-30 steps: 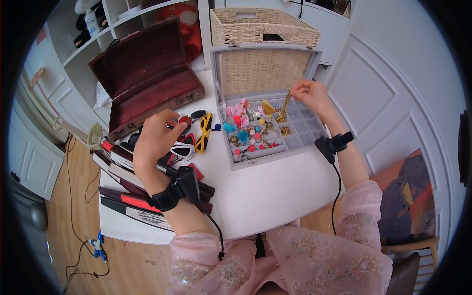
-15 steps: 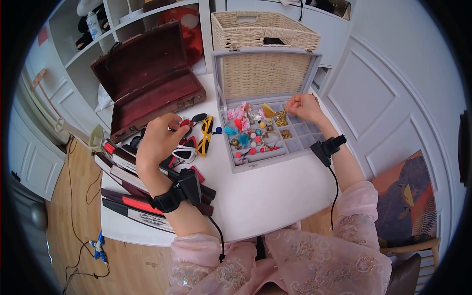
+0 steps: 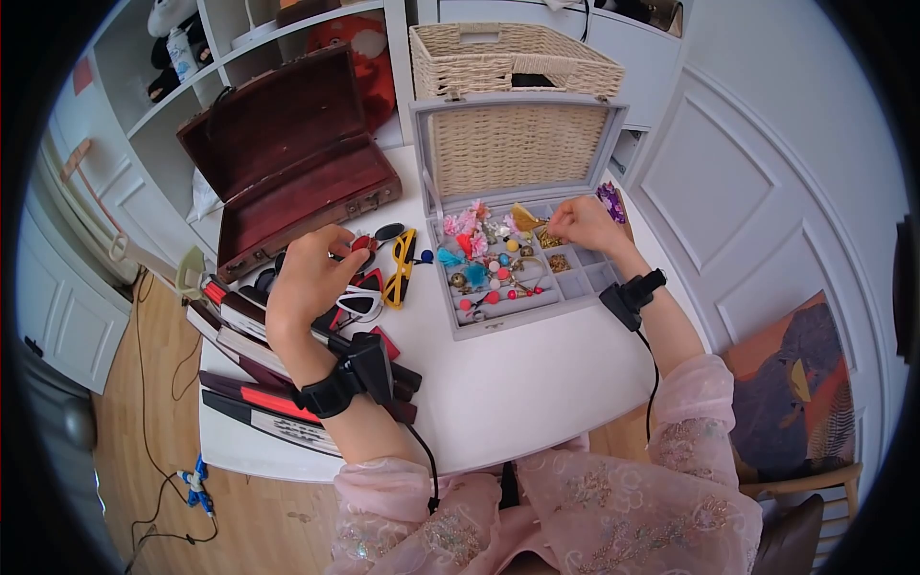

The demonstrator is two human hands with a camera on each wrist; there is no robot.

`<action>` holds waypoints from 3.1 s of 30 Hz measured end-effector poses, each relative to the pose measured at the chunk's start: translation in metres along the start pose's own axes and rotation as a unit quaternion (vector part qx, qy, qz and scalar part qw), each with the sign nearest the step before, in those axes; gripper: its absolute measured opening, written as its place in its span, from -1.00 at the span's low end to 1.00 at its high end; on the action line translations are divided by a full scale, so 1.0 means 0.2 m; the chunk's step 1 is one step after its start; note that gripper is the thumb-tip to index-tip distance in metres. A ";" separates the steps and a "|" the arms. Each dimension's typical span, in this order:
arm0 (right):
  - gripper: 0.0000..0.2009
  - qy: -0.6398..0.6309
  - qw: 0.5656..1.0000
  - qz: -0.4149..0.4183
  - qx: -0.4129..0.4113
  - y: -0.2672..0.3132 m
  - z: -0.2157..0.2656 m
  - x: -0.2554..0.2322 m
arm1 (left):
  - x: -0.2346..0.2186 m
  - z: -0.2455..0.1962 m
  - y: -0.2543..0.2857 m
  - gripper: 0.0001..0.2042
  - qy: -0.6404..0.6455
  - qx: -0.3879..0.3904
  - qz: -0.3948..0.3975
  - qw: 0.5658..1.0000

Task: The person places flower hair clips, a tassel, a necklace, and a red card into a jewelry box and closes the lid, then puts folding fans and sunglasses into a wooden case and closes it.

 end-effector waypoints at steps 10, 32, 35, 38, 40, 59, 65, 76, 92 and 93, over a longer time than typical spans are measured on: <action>-0.88 0.108 0.992 -0.055 0.029 0.03 0.04 -0.04 | 0.00 0.01 0.00 -0.73 0.003 0.009 -0.001 1.000; -0.78 -0.394 0.884 -0.249 -0.028 0.05 -0.14 -0.04 | 0.03 0.00 -0.02 -0.73 -0.010 -0.003 -0.004 1.000; -0.79 -0.386 0.889 -0.242 -0.045 0.07 -0.14 -0.03 | 0.06 0.02 -0.05 -0.72 -0.026 0.008 0.000 1.000; -0.80 -0.363 0.900 -0.238 -0.045 0.06 -0.18 -0.01 | 0.08 -0.02 -0.06 -0.71 -0.033 -0.022 0.012 0.999; -0.81 -0.345 0.904 -0.247 -0.045 0.07 -0.21 0.00 | 0.12 -0.01 -0.08 -0.69 -0.052 -0.051 0.041 0.997; -0.85 -0.324 0.905 -0.272 -0.044 0.14 -0.25 -0.03 | 0.51 0.11 -0.24 -0.68 -0.171 -0.114 0.197 0.959; -0.85 -0.336 0.904 -0.261 -0.044 0.15 -0.24 -0.02 | 0.54 0.07 -0.25 -0.69 -0.178 -0.113 0.189 0.959; -0.85 -0.326 0.913 -0.242 -0.044 0.15 -0.22 -0.02 | 0.55 0.06 -0.25 -0.74 -0.167 -0.093 0.187 0.964; -0.83 -0.323 0.920 -0.219 -0.043 0.14 -0.23 0.01 | 0.14 0.01 -0.06 -0.71 -0.072 -0.122 0.062 0.988; -0.83 -0.323 0.920 -0.219 -0.044 0.14 -0.23 0.01 | 0.13 0.00 -0.05 -0.71 -0.071 -0.122 0.062 0.988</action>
Point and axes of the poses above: each hand's wrist, its own y-axis away from the middle knuckle, its own x-axis out of the palm, z = x × y, the point moved 5 cm from there along -y, towards the middle knuckle, and after that the axes turned 6 degrees about z, right-handed, at the moved point
